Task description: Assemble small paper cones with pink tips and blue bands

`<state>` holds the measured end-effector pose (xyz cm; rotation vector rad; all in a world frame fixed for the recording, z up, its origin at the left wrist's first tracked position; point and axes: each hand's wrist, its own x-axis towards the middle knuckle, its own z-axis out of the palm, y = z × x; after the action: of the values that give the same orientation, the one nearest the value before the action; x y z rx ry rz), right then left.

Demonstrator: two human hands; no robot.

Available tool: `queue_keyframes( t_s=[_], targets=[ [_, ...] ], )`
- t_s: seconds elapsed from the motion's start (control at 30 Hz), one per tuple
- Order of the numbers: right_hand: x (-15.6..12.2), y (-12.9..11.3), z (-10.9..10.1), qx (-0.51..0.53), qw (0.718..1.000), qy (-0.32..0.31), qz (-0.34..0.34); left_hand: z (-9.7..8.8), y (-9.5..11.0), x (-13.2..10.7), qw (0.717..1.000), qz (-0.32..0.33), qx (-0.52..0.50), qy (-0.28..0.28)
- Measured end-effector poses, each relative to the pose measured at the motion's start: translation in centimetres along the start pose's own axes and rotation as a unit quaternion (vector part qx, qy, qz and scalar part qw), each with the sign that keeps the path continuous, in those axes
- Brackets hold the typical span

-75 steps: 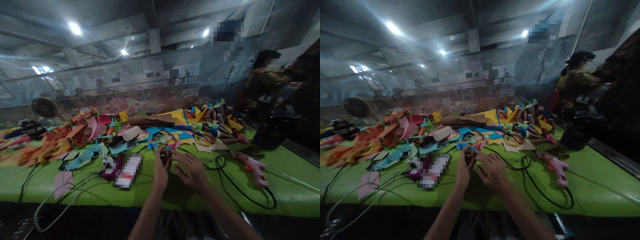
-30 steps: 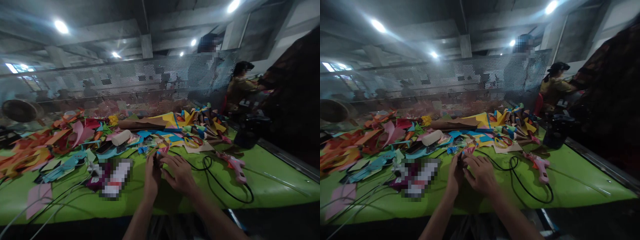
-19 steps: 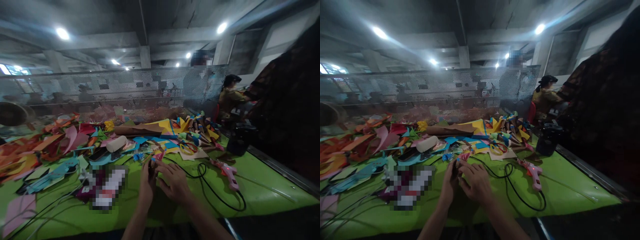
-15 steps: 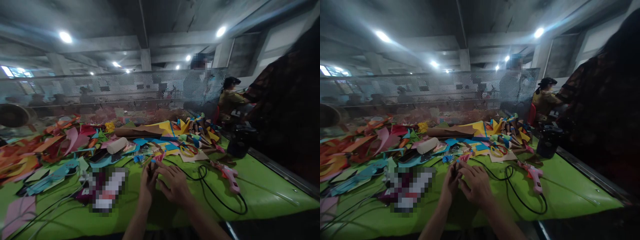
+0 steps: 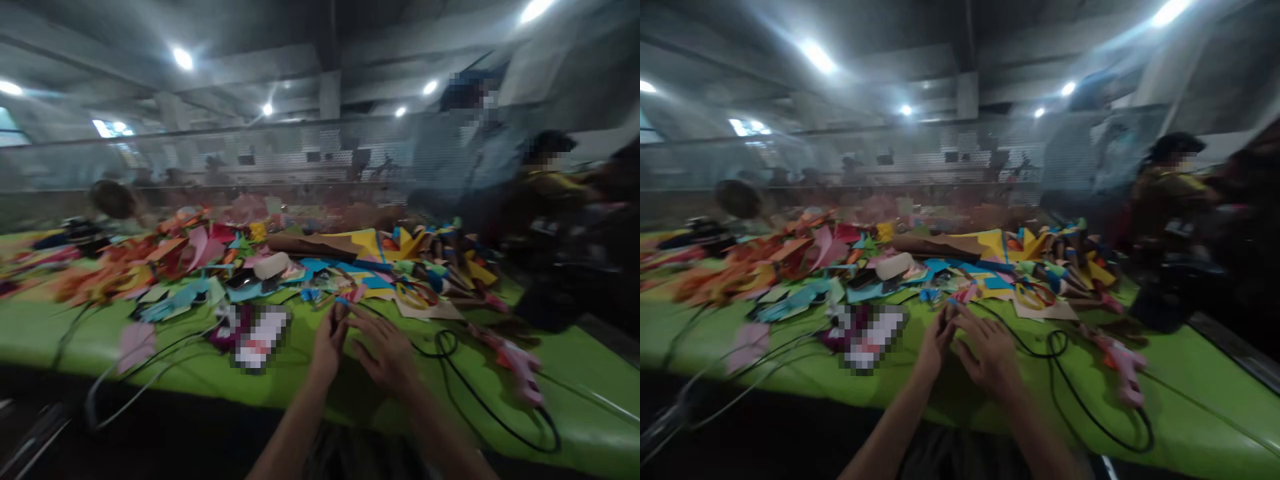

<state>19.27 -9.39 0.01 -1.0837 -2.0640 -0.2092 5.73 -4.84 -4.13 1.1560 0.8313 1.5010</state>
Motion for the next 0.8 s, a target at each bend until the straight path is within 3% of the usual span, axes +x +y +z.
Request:
queue_keyframes(
  t_s=[0.1,0.3,0.6,0.8],
  targets=[
    [-0.1,0.7,0.5,0.007,1.000,-0.001,-0.017,0.4,1.1,-0.2,0.999,0.009,0.026,-0.034],
    [-0.2,1.1,0.7,-0.002,1.000,0.004,-0.017,0.8,2.2,-0.4,0.999,-0.009,-0.004,-0.045],
    [-0.1,1.0,0.6,0.014,1.000,0.009,-0.006,0.7,1.8,-0.2,0.998,-0.005,-0.023,-0.059],
    [-0.1,0.7,0.3,0.016,1.000,0.009,0.000,0.6,1.5,-0.2,0.998,-0.034,-0.009,-0.057]
  ],
)
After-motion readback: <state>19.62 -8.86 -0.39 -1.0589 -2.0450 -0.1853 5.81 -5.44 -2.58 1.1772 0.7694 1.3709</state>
